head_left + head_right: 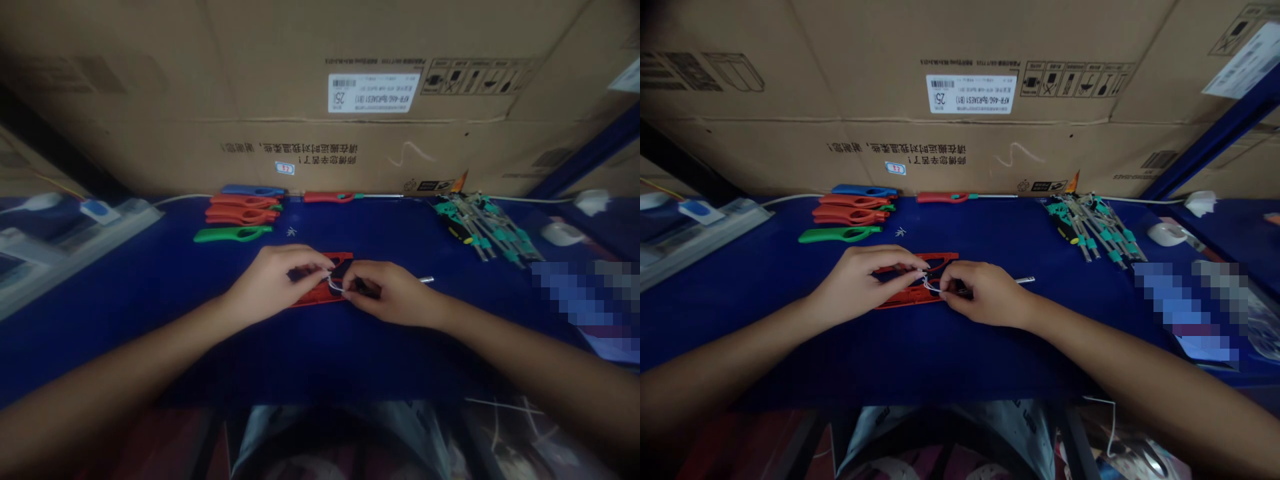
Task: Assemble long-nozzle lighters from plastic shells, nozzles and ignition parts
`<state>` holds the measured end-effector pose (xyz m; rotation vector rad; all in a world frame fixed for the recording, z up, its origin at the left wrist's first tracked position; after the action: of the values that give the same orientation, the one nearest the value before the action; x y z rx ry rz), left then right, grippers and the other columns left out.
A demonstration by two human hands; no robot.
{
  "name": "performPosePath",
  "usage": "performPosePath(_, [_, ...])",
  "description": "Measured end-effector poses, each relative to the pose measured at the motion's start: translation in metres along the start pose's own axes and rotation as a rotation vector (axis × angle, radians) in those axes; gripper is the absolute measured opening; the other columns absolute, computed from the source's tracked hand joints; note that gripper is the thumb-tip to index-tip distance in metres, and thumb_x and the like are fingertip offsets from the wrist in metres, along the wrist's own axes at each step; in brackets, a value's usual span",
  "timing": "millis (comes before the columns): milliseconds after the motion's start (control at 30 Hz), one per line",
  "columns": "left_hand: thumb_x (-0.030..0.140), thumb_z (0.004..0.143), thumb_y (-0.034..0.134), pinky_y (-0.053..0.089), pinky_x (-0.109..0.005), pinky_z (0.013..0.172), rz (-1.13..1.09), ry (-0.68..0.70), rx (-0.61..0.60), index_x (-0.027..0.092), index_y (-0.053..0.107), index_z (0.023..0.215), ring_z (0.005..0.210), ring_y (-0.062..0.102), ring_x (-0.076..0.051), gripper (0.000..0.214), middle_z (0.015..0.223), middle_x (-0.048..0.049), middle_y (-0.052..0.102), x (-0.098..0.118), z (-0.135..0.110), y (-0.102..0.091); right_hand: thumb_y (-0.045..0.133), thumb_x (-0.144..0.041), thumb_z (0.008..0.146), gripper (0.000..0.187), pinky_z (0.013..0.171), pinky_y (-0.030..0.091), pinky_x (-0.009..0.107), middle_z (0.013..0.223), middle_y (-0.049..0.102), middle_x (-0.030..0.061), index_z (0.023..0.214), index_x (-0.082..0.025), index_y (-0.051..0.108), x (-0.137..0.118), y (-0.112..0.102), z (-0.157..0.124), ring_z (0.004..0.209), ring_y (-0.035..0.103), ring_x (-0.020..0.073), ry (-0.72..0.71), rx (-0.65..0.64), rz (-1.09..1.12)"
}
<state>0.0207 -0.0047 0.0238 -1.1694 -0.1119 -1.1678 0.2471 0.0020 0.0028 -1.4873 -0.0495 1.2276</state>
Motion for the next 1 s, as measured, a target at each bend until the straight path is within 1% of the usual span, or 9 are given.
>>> performPosePath(133, [0.013, 0.086, 0.071, 0.054, -0.021, 0.070, 0.010, 0.007, -0.005, 0.017, 0.076, 0.096, 0.075, 0.069, -0.012, 0.012, 0.089, -0.0028, 0.076, 0.0000, 0.0003, -0.0008, 0.060, -0.018, 0.091, 0.009, 0.061, 0.040, 0.022, 0.083, 0.066, 0.0002, 0.095, -0.018, 0.068, 0.0000, -0.0015, 0.0004, 0.061, 0.049, 0.0078, -0.034, -0.002, 0.015])
performPosePath(233, [0.012, 0.086, 0.070, 0.054, -0.020, 0.071, 0.021, 0.010, -0.001, 0.017, 0.077, 0.095, 0.074, 0.068, -0.011, 0.012, 0.088, -0.0022, 0.075, -0.0014, 0.0003, -0.0011, 0.058, -0.018, 0.092, 0.012, 0.060, 0.041, 0.021, 0.086, 0.069, 0.0011, 0.098, -0.018, 0.068, 0.0003, -0.0024, 0.0003, 0.060, 0.051, 0.0074, -0.069, 0.007, 0.032])
performPosePath(367, [0.013, 0.086, 0.070, 0.054, -0.018, 0.069, 0.015, 0.013, -0.008, 0.016, 0.077, 0.095, 0.074, 0.069, -0.011, 0.012, 0.088, -0.0023, 0.076, -0.0048, 0.0007, -0.0006, 0.060, -0.018, 0.091, 0.009, 0.056, 0.039, 0.020, 0.079, 0.065, -0.0010, 0.096, -0.017, 0.067, 0.0011, -0.0028, -0.0005, 0.055, 0.047, 0.0062, -0.073, 0.045, 0.033])
performPosePath(633, [0.013, 0.086, 0.071, 0.055, -0.018, 0.069, 0.005, 0.023, 0.003, 0.016, 0.078, 0.095, 0.073, 0.070, -0.011, 0.012, 0.088, -0.0033, 0.076, -0.0017, 0.0008, -0.0009, 0.066, -0.016, 0.086, 0.007, 0.058, 0.037, 0.020, 0.076, 0.058, -0.0036, 0.093, -0.018, 0.065, 0.0018, -0.0013, -0.0022, 0.056, 0.043, 0.0057, -0.073, 0.010, -0.019])
performPosePath(800, [0.012, 0.085, 0.072, 0.055, -0.019, 0.068, 0.010, 0.046, 0.008, 0.015, 0.078, 0.095, 0.072, 0.069, -0.011, 0.013, 0.087, -0.0039, 0.076, 0.0008, 0.0002, -0.0007, 0.066, -0.020, 0.088, 0.003, 0.060, 0.037, 0.021, 0.078, 0.059, -0.0027, 0.090, -0.018, 0.065, -0.0001, -0.0022, -0.0008, 0.059, 0.046, 0.0065, -0.027, -0.019, -0.006])
performPosePath(900, [0.011, 0.085, 0.072, 0.055, -0.019, 0.069, 0.012, 0.050, -0.002, 0.015, 0.078, 0.097, 0.073, 0.070, -0.011, 0.014, 0.088, -0.0041, 0.076, 0.0007, -0.0002, -0.0004, 0.064, -0.021, 0.090, 0.003, 0.061, 0.038, 0.021, 0.080, 0.061, -0.0021, 0.090, -0.018, 0.064, -0.0018, -0.0032, -0.0002, 0.061, 0.048, 0.0069, -0.023, -0.034, 0.001])
performPosePath(1000, [0.011, 0.085, 0.071, 0.055, -0.019, 0.069, 0.011, 0.050, -0.006, 0.016, 0.078, 0.097, 0.074, 0.069, -0.011, 0.015, 0.088, -0.0038, 0.076, 0.0009, 0.0001, -0.0005, 0.061, -0.019, 0.090, 0.003, 0.062, 0.038, 0.021, 0.081, 0.061, -0.0022, 0.091, -0.019, 0.064, -0.0017, -0.0032, -0.0006, 0.061, 0.049, 0.0068, -0.036, -0.027, -0.036])
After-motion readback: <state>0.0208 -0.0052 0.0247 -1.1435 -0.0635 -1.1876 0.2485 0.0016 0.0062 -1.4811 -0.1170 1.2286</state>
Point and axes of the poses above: each hand's wrist, its own z-axis towards the middle knuckle, its own y-axis out of the palm, x = y × z, the point moved 1 cm from there along z, towards the middle knuckle
